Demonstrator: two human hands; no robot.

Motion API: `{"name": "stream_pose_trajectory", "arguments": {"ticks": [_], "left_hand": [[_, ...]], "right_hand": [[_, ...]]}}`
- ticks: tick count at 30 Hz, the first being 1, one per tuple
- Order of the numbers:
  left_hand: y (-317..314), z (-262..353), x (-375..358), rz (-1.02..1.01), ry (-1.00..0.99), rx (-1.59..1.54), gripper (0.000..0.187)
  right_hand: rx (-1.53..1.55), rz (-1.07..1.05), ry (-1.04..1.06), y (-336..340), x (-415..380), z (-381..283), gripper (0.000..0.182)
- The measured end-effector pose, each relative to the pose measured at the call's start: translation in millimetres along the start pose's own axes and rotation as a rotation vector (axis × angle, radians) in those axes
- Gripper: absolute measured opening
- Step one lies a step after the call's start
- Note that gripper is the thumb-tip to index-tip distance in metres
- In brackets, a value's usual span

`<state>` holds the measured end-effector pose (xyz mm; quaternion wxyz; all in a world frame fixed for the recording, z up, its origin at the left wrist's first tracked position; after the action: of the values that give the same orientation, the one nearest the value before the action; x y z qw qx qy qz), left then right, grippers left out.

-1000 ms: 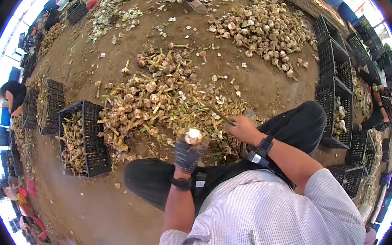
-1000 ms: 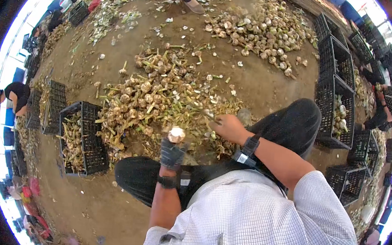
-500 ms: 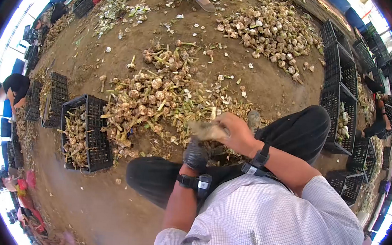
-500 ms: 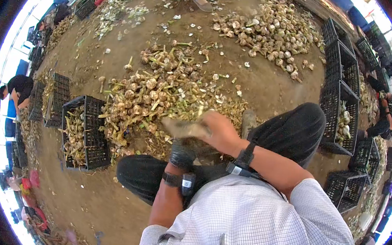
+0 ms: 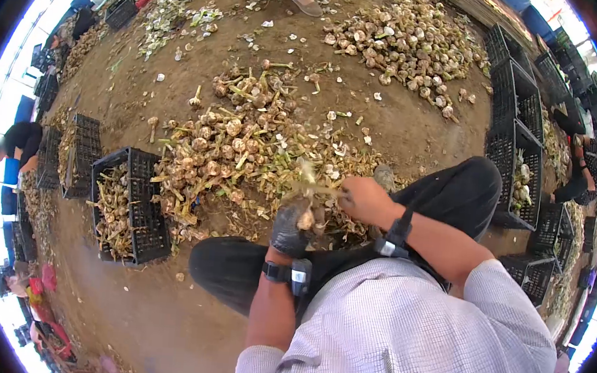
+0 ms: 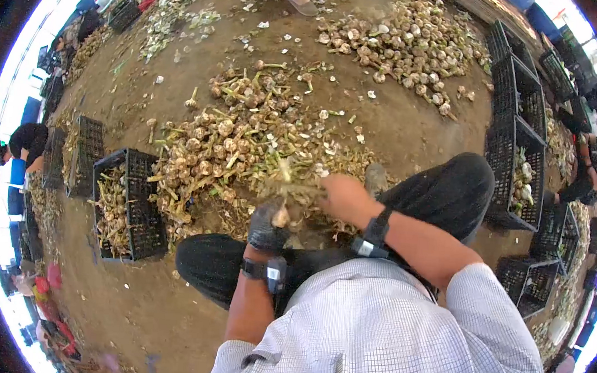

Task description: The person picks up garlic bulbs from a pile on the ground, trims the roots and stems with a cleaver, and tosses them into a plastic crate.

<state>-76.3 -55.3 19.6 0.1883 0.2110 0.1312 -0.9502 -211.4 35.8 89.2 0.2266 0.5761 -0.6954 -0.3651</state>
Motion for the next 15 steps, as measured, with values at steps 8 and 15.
{"name": "stream_pose_trajectory", "arguments": {"ticks": [8, 15], "left_hand": [[-22.3, -7.3, 18.7, 0.140, 0.018, 0.719, 0.034], [12.0, 38.7, -17.8, 0.281, 0.671, 0.710, 0.089]], "right_hand": [[0.606, 0.202, -0.325, -16.3, 7.3, 48.2, 0.033], [0.542, 0.344, -0.162, 13.0, 36.2, 104.9, 0.022]]}}
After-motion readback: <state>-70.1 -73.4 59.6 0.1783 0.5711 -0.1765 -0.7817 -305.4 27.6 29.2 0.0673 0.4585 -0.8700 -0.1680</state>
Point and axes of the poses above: each hand's wrist, its own x-axis towards the middle knuckle, its own y-axis out of the back of the hand, z = x × y, the point moved 10 cm from there along x, towards the middle knuckle, and after that the axes turned 13 degrees about y, right-handed, at the moved point
